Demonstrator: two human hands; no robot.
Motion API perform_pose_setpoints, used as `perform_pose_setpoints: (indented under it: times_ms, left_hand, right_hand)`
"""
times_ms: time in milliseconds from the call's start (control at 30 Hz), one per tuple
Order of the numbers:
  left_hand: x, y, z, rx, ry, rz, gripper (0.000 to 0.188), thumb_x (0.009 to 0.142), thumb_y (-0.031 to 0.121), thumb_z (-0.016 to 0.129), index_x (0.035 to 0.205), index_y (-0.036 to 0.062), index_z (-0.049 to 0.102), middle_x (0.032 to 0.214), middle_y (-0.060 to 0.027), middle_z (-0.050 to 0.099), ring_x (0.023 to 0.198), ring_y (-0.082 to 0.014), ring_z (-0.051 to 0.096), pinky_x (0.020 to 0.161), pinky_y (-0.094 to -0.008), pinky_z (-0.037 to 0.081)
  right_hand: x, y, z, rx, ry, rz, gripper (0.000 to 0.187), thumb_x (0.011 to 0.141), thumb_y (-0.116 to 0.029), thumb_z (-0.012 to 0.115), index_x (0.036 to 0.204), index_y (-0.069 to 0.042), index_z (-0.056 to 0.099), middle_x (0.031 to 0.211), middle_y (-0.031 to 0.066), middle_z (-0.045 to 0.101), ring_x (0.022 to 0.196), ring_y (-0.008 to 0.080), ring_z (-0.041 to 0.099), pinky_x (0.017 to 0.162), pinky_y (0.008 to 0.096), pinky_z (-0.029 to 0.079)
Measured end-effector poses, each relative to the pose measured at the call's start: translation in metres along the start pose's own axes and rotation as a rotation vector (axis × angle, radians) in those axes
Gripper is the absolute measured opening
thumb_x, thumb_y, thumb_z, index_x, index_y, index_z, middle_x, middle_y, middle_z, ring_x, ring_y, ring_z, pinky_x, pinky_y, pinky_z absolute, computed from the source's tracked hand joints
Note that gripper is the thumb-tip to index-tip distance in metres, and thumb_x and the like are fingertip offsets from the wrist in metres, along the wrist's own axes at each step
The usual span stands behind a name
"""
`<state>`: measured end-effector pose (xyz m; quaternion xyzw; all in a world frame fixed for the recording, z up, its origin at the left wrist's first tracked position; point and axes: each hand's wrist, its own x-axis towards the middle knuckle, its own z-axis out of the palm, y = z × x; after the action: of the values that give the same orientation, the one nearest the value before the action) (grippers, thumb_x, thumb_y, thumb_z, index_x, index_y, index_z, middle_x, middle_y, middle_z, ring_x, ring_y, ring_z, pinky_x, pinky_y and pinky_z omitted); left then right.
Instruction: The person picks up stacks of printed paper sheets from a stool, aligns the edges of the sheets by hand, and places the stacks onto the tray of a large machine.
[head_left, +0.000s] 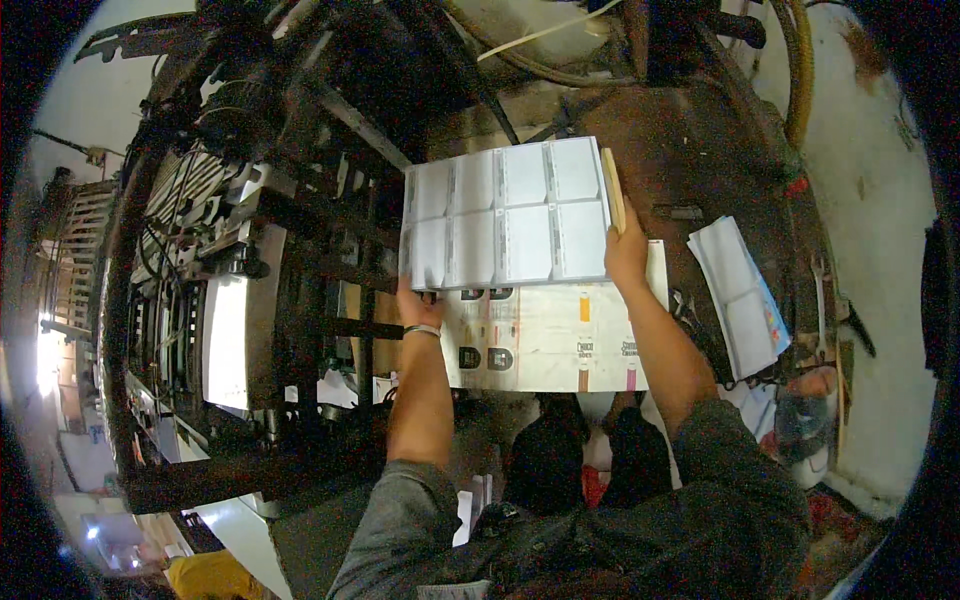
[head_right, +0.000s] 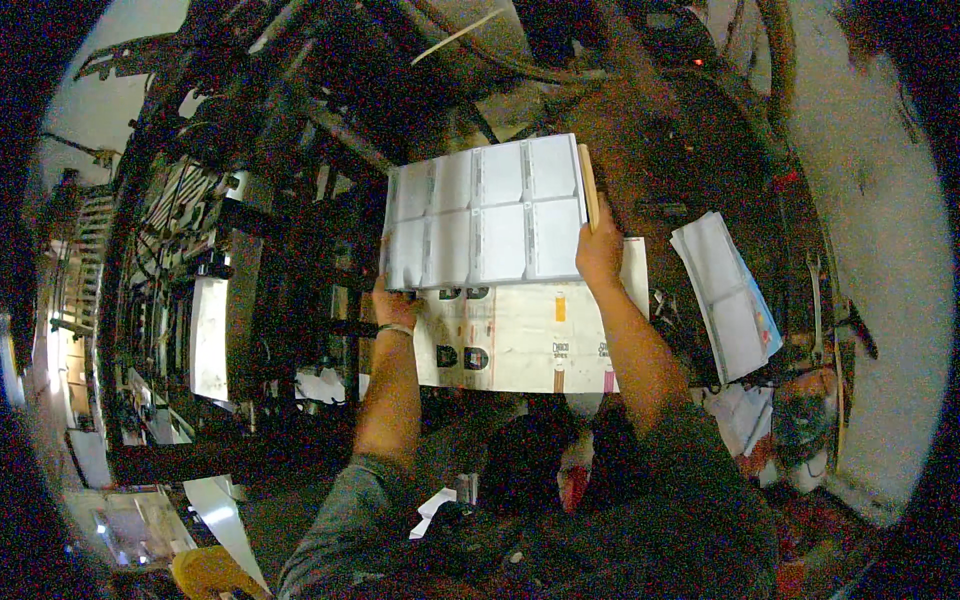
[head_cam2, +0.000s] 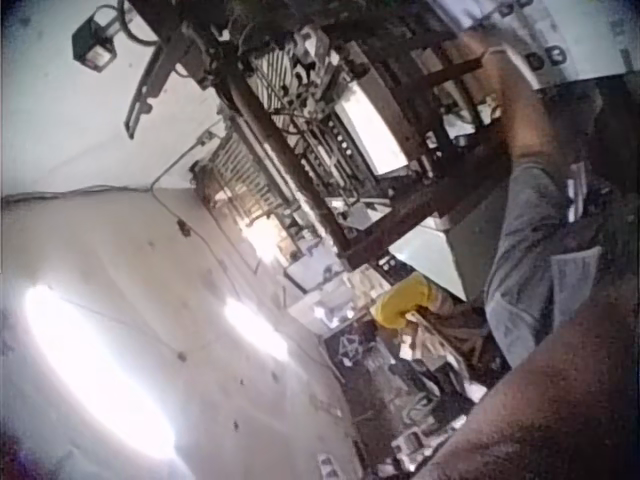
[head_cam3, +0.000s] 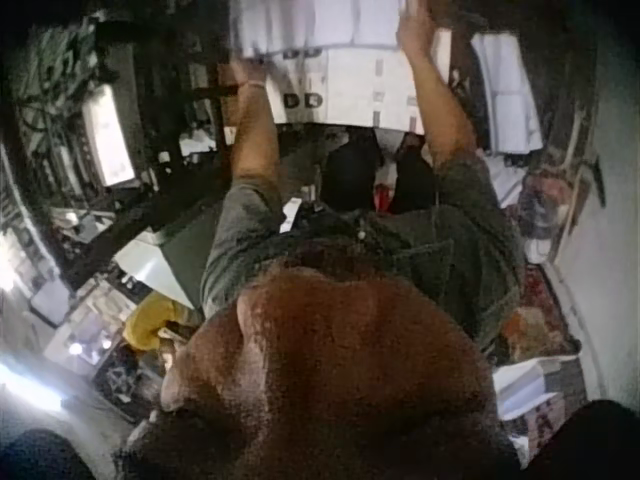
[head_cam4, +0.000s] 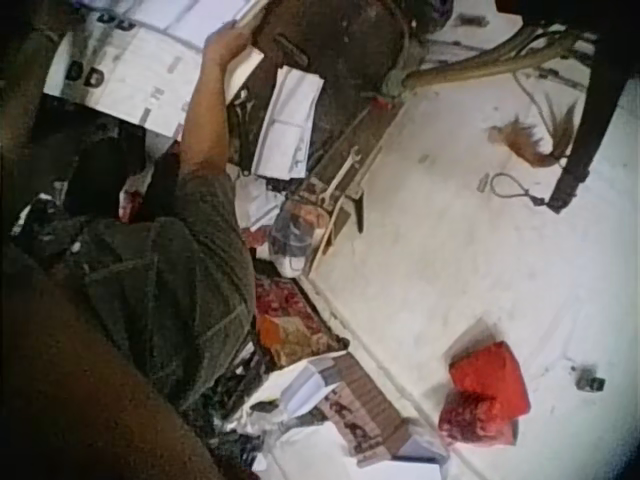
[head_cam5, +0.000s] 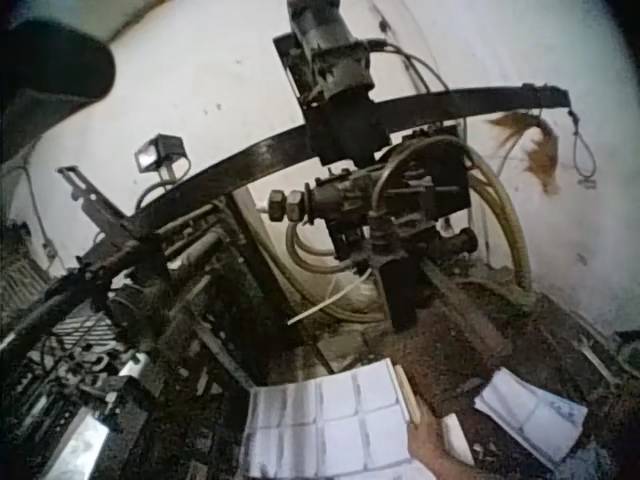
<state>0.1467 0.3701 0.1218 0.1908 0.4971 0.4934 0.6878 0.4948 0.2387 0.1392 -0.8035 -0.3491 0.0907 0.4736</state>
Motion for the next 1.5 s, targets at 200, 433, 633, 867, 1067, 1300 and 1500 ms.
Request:
perform_pose_setpoints:
  times_ms: [200, 433, 633, 867, 1067, 1300, 1500]
  left_hand:
    - [0.043, -0.021, -0.021, 0.265, 0.323, -0.013, 0.069, 0.075, 0.042, 0.065, 0.128, 0.0047, 0.043, 0.117, -0.0211, 0.052, 0.085, -0.0342, 0.057, 0.066, -0.0511, 0.048]
    - [0.099, -0.068, -0.053, 0.705, 0.537, 0.220, 0.071, 0.068, 0.034, 0.073, 0.125, -0.0007, 0.048, 0.119, -0.0204, 0.056, 0.099, -0.0348, 0.059, 0.076, -0.0512, 0.048]
    - [0.117, -0.076, -0.073, 1.134, 0.597, 0.225, 0.070, 0.063, 0.021, 0.070, 0.120, -0.0128, 0.046, 0.120, -0.0262, 0.054, 0.107, -0.0356, 0.055, 0.090, -0.0421, 0.046]
    - [0.081, -0.044, -0.035, 1.158, 0.537, 0.137, 0.067, 0.060, 0.018, 0.070, 0.115, -0.0129, 0.048, 0.115, -0.0260, 0.056, 0.104, -0.0361, 0.056, 0.091, -0.0388, 0.045]
    - [0.059, -0.037, -0.022, 0.909, 0.611, 0.181, 0.064, 0.059, 0.015, 0.070, 0.113, -0.0123, 0.050, 0.115, -0.0256, 0.057, 0.103, -0.0341, 0.058, 0.091, -0.0369, 0.046]
    - [0.054, -0.031, -0.018, 0.901, 0.587, 0.084, 0.063, 0.057, 0.016, 0.071, 0.109, -0.0145, 0.052, 0.110, -0.0269, 0.059, 0.098, -0.0358, 0.061, 0.087, -0.0371, 0.048]
    - [0.056, -0.026, -0.029, 0.888, 0.800, 0.091, 0.056, 0.057, 0.017, 0.071, 0.099, -0.0165, 0.056, 0.105, -0.0283, 0.061, 0.097, -0.0367, 0.061, 0.084, -0.0391, 0.048]
  right_hand:
    - [-0.003, -0.003, -0.003, 0.062, -0.034, 0.064, 0.058, 0.083, -0.005, 0.054, 0.137, -0.006, 0.034, 0.118, 0.0273, 0.054, 0.105, 0.0423, 0.054, 0.091, 0.0448, 0.043]
    - [-0.003, -0.003, -0.001, 0.022, -0.095, 0.041, 0.059, 0.083, -0.003, 0.055, 0.137, -0.001, 0.032, 0.123, 0.0275, 0.051, 0.111, 0.0416, 0.052, 0.094, 0.0428, 0.041]
    - [-0.005, 0.001, 0.002, 0.063, -0.014, -0.003, 0.052, 0.082, -0.004, 0.054, 0.132, 0.000, 0.040, 0.117, 0.0275, 0.055, 0.106, 0.0415, 0.055, 0.091, 0.0419, 0.043]
    - [-0.005, -0.001, 0.002, 0.047, -0.028, 0.032, 0.056, 0.081, -0.001, 0.051, 0.135, -0.003, 0.038, 0.123, 0.0257, 0.052, 0.110, 0.0405, 0.053, 0.095, 0.0411, 0.041]
    - [-0.006, -0.003, 0.002, 0.068, -0.035, 0.065, 0.055, 0.079, -0.003, 0.052, 0.133, -0.003, 0.040, 0.118, 0.0260, 0.055, 0.106, 0.0407, 0.055, 0.092, 0.0422, 0.043]
    - [-0.008, -0.004, -0.003, -0.024, -0.069, 0.133, 0.059, 0.078, 0.000, 0.049, 0.136, -0.005, 0.036, 0.121, 0.0256, 0.054, 0.107, 0.0412, 0.054, 0.093, 0.0429, 0.043]
    - [-0.023, -0.013, -0.003, -0.018, -0.150, 0.115, 0.060, 0.081, -0.001, 0.051, 0.138, -0.005, 0.032, 0.119, 0.0279, 0.054, 0.105, 0.0431, 0.054, 0.091, 0.0450, 0.043]
